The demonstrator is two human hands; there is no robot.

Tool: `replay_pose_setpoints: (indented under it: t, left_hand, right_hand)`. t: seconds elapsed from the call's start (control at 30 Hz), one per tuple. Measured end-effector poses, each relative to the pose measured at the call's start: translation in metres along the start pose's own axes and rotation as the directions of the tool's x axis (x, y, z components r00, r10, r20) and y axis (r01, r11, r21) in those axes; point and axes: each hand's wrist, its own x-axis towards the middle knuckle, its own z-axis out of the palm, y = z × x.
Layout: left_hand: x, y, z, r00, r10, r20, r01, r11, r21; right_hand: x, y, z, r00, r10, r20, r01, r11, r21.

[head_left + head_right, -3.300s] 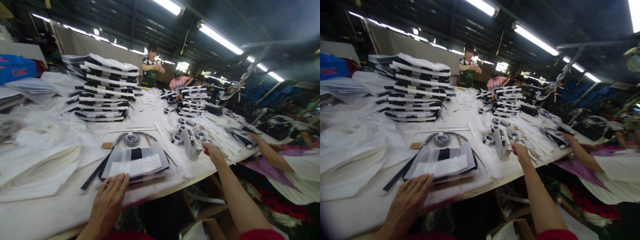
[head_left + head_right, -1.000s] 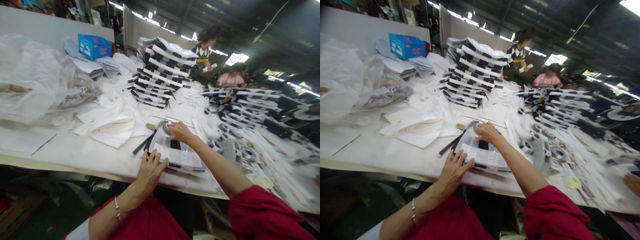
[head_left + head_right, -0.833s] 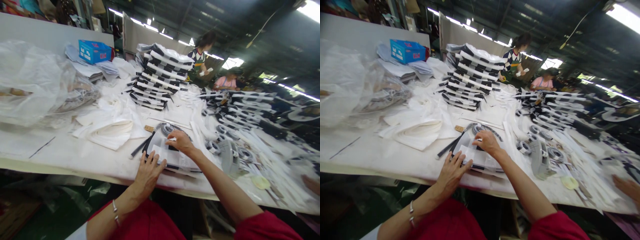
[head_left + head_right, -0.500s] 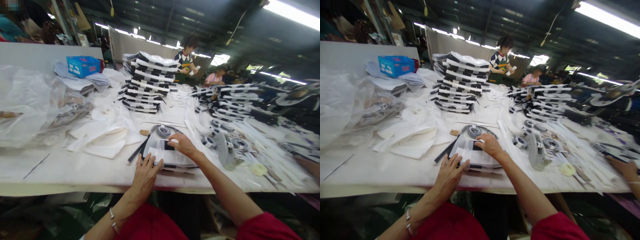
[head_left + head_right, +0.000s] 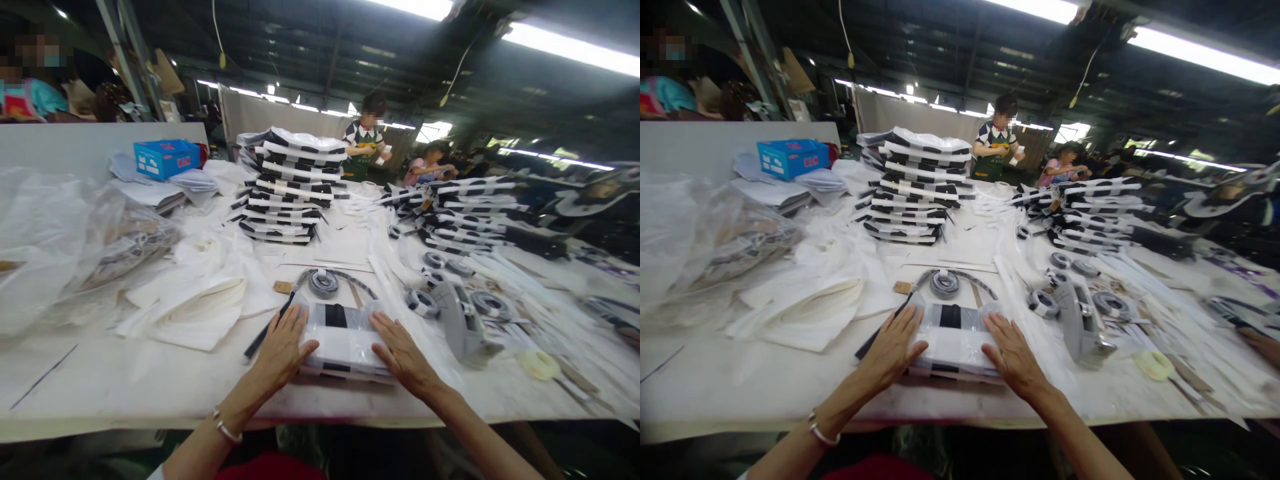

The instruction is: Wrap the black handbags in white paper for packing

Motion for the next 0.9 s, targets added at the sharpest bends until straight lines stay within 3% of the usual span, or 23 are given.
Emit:
replay_pose_setpoints:
  t: [0.17, 0.3, 0.47, 0.57, 0.67, 0.73, 0.8, 0.9]
  left_hand:
    - [-0.008, 0.000, 0.009, 0.997, -0.043, 0.068, 0.045, 0.999, -0.025]
    - [-0.009, 0.000, 0.007, 0.998, -0.032, 0.050, 0.033, 0.999, -0.026]
    - [-0.006, 0.000, 0.004, 0.998, -0.050, -0.045, 0.046, 0.996, -0.082]
    - [-0.011, 0.002, -0.003, 0.985, -0.131, -0.111, 0.106, 0.972, -0.208]
    - [-0.027, 0.002, -0.011, 0.947, -0.293, -0.131, 0.209, 0.873, -0.441]
    - [-0.039, -0.001, -0.014, 0.909, -0.412, -0.056, 0.297, 0.737, -0.607]
    - [-0.049, -0.005, -0.016, 0.862, -0.503, 0.066, 0.386, 0.566, -0.728]
    - [-0.052, -0.008, -0.020, 0.778, -0.577, 0.247, 0.475, 0.284, -0.833]
  right_hand:
    - [-0.015, 0.013, 0.033, 0.982, -0.028, -0.187, 0.037, 0.998, 0.047]
    - [-0.016, 0.015, 0.044, 0.973, -0.038, -0.228, 0.057, 0.995, 0.081]
    - [-0.007, 0.004, 0.023, 0.960, 0.065, -0.271, -0.016, 0.984, 0.180]
    - [-0.014, -0.010, -0.006, 0.887, 0.269, -0.375, -0.141, 0.931, 0.336]
    - [-0.041, -0.029, -0.030, 0.725, 0.553, -0.410, -0.297, 0.788, 0.539]
    - [-0.065, -0.044, -0.033, 0.635, 0.696, -0.335, -0.359, 0.651, 0.669]
    - [-0.087, -0.060, -0.024, 0.618, 0.769, -0.163, -0.370, 0.467, 0.803]
    - [-0.103, -0.087, -0.004, 0.654, 0.725, 0.216, -0.361, 0.048, 0.931]
